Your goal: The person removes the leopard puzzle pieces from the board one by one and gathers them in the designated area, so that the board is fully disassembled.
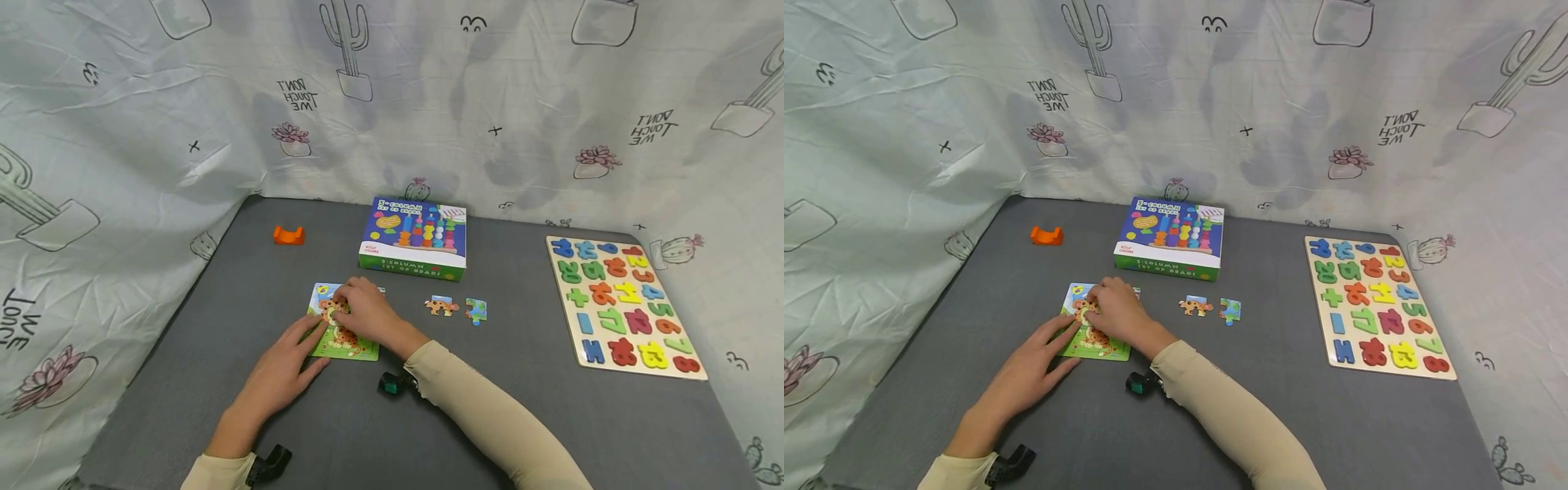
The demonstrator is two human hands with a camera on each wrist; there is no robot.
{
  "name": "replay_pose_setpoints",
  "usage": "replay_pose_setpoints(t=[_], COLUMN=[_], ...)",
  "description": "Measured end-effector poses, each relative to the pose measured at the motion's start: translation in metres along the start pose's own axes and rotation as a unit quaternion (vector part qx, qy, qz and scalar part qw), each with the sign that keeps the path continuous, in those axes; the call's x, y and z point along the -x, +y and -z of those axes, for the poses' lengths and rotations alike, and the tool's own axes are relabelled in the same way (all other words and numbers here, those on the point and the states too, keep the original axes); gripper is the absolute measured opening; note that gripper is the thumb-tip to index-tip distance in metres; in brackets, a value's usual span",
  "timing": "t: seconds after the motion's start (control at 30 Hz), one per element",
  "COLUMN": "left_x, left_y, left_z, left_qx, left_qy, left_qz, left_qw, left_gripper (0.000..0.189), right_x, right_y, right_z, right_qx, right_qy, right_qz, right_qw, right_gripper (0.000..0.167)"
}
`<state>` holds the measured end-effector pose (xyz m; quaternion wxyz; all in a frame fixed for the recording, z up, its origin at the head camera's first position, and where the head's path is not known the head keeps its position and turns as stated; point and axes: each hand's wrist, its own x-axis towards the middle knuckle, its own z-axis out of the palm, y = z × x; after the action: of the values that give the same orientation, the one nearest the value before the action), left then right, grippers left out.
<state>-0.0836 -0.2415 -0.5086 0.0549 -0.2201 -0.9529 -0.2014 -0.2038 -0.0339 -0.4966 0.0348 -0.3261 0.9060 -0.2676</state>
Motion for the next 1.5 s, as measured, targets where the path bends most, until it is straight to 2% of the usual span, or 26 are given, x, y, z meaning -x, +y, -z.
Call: replay_pose_setpoints(t=[0.37, 0.6, 0.8, 0.93, 1.27, 1.5], left_x=[-0.001, -0.002, -0.001, 0.0, -0.001, -0.001], left_y=[0.003, 0.004, 0.003, 0.003, 0.003, 0.004], left_z=[0.001, 0.002, 0.002, 0.002, 0.002, 0.003], left_qx=[-0.001, 0.006, 0.008, 0.012, 0.022, 0.022], left_qy=[-0.002, 0.002, 0.001, 0.001, -0.004, -0.005], left_qz=[-0.003, -0.002, 0.003, 0.005, 0.014, 0.016], left_qw=[1.0, 1.0, 1.0, 0.9999, 0.9997, 0.9996], left_gripper=[0.068, 0.068, 0.069, 0.068, 0.068, 0.068], right_x=[-0.001, -0.005, -0.007, -0.01, -0.015, -0.011], right_y=[-0.001, 0.0, -0.001, -0.001, -0.003, 0.004], right_z=[0.0, 0.0, 0.001, 0.001, 0.004, 0.005], right_qx=[0.001, 0.0, -0.029, -0.025, 0.001, -0.033], right_qy=[0.01, 0.01, 0.006, 0.0, -0.008, 0.001], right_qz=[-0.02, -0.005, -0.016, -0.024, -0.007, -0.012], right_qw=[0.9997, 0.9999, 0.9994, 0.9994, 0.9999, 0.9994], right_gripper=[0.025, 0.019, 0.038, 0.046, 0.042, 0.041])
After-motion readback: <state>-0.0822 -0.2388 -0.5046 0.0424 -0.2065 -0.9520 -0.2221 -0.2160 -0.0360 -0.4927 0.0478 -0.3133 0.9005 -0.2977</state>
